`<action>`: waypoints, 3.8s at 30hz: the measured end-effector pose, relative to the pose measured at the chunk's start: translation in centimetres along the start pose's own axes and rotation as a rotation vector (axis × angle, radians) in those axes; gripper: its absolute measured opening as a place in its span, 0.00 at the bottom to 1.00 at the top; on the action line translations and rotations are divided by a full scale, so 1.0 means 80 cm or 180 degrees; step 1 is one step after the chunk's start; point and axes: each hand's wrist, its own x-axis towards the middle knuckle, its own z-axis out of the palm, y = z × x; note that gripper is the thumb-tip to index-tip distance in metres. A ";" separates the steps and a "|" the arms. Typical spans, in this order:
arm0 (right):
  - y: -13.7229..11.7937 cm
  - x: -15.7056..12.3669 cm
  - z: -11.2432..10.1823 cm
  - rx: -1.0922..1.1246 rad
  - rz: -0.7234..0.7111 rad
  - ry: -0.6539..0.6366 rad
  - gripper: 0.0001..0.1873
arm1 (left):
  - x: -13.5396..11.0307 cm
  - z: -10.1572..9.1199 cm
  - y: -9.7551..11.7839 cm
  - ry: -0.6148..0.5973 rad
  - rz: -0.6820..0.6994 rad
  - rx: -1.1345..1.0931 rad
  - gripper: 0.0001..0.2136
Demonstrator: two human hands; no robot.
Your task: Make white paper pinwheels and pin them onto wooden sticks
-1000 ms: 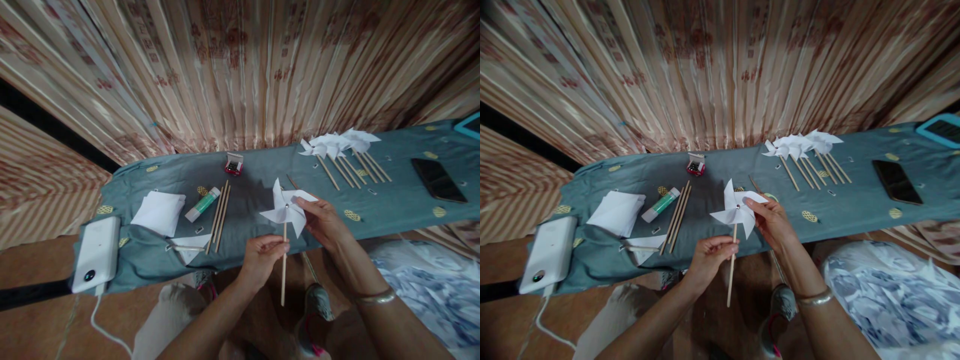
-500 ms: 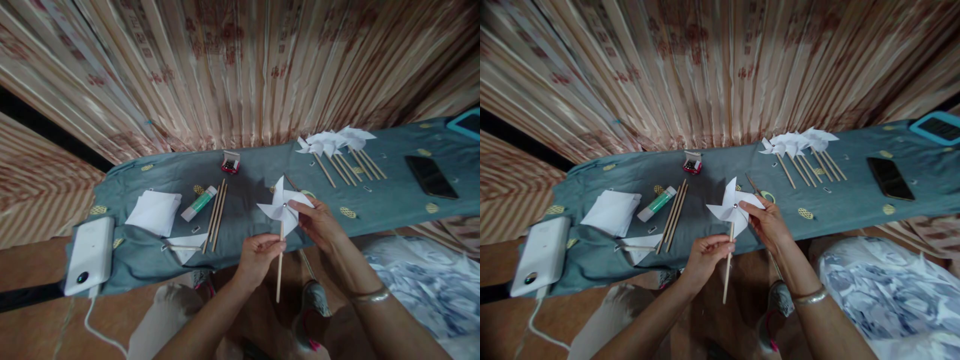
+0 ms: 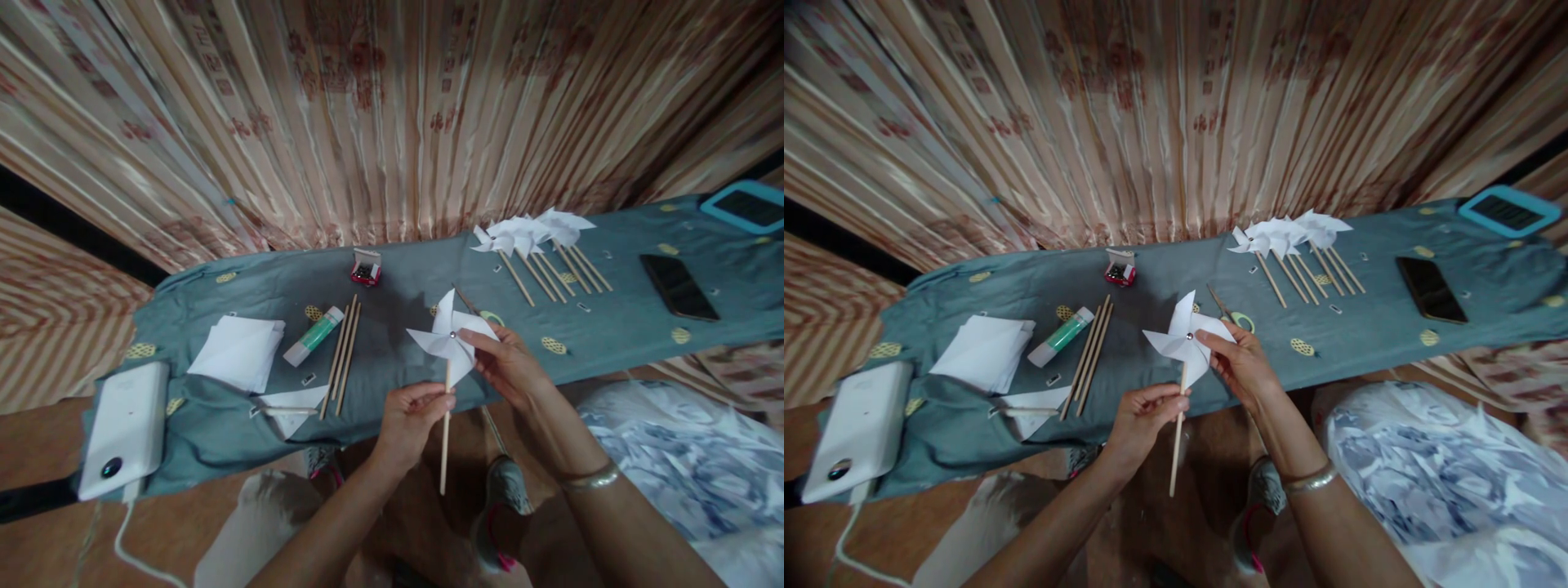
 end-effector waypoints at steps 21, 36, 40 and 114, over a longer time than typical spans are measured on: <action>0.001 -0.002 -0.002 -0.0026 0.0069 -0.0161 0.14 | 0.002 0.001 -0.002 0.0058 0.0004 -0.0046 0.10; 0.000 -0.007 0.004 -0.0094 0.0226 -0.0020 0.15 | 0.001 0.001 0.002 0.0011 0.0069 0.0000 0.11; -0.001 -0.008 0.008 -0.0096 0.0233 -0.0046 0.14 | 0.002 -0.001 0.000 -0.0016 0.0063 0.0025 0.11; -0.001 -0.009 0.011 0.0165 0.0254 -0.0134 0.14 | 0.005 -0.001 0.003 0.0070 0.0100 0.0055 0.10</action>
